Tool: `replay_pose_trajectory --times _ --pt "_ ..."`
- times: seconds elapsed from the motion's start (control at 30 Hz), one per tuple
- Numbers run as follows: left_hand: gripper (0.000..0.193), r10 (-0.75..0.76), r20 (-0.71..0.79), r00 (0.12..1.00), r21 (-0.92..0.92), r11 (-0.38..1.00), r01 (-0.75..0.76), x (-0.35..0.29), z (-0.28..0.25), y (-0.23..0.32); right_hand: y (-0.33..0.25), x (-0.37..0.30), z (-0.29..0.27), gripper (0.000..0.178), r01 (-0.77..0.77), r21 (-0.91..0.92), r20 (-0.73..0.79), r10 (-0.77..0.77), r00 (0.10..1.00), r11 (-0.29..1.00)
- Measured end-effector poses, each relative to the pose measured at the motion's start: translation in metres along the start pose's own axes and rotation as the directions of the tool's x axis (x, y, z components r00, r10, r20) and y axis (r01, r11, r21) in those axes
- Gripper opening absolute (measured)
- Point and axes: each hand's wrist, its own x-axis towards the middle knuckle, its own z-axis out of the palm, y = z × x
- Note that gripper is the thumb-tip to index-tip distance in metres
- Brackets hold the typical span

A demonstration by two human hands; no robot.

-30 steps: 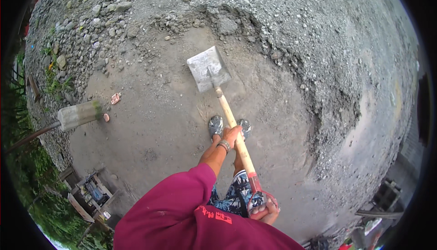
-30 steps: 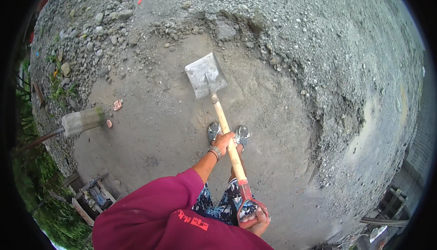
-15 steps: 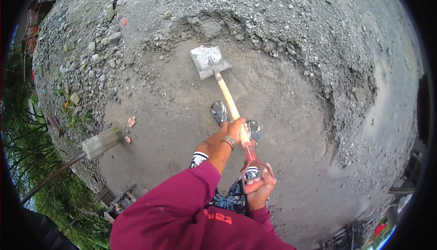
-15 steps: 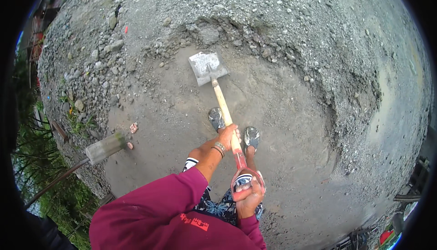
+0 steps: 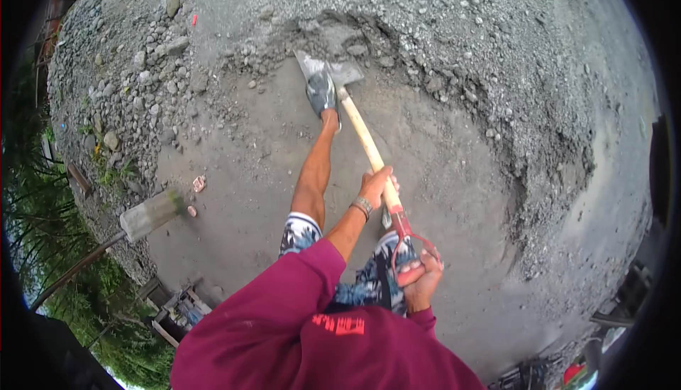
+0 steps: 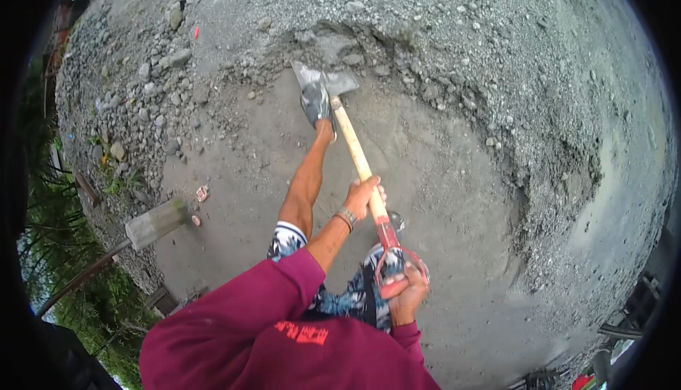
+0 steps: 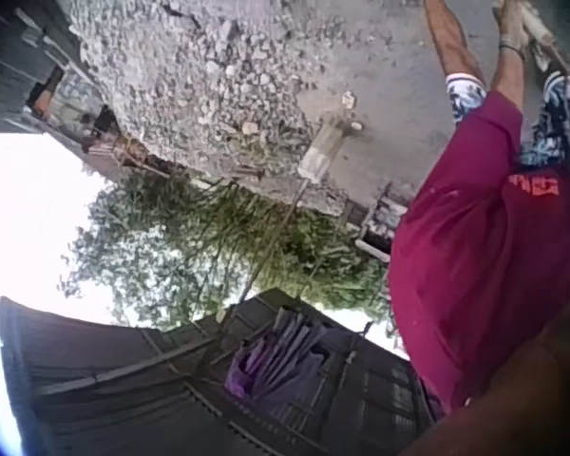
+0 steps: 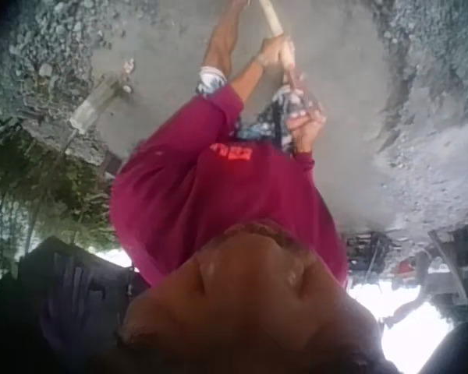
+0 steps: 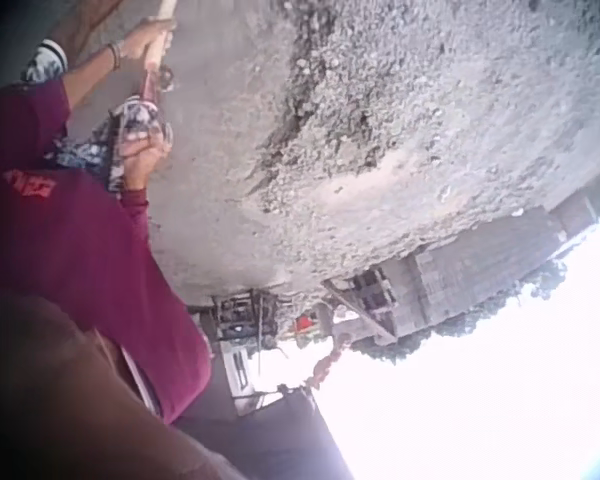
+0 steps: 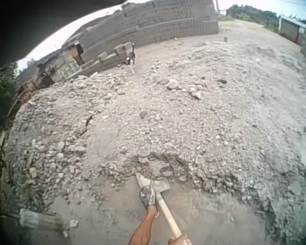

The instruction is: The person shovels a mixture of gravel, sand, and cement on the ground, repeatedly turning the pile over to mix it.

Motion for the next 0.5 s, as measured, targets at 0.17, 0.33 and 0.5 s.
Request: replay_pose_trajectory --times 0.17,0.33,0.5 --pt "0.031 -0.126 0.156 0.980 0.324 0.943 0.070 0.029 -0.014 0.004 -0.013 0.038 -0.016 0.014 0.164 -0.041 -0.054 -0.166 0.985 0.986" --pt "0.042 -0.206 0.051 0.977 0.522 0.839 0.150 0.095 -0.041 -0.006 0.037 0.127 -0.099 0.008 0.231 -0.302 -0.210 -0.301 0.930 0.925" --pt "0.041 -0.115 -0.098 0.989 0.559 0.815 0.150 0.187 -0.039 -0.022 0.091 0.226 -0.166 0.006 0.063 -0.332 -0.530 -0.241 0.813 0.941"
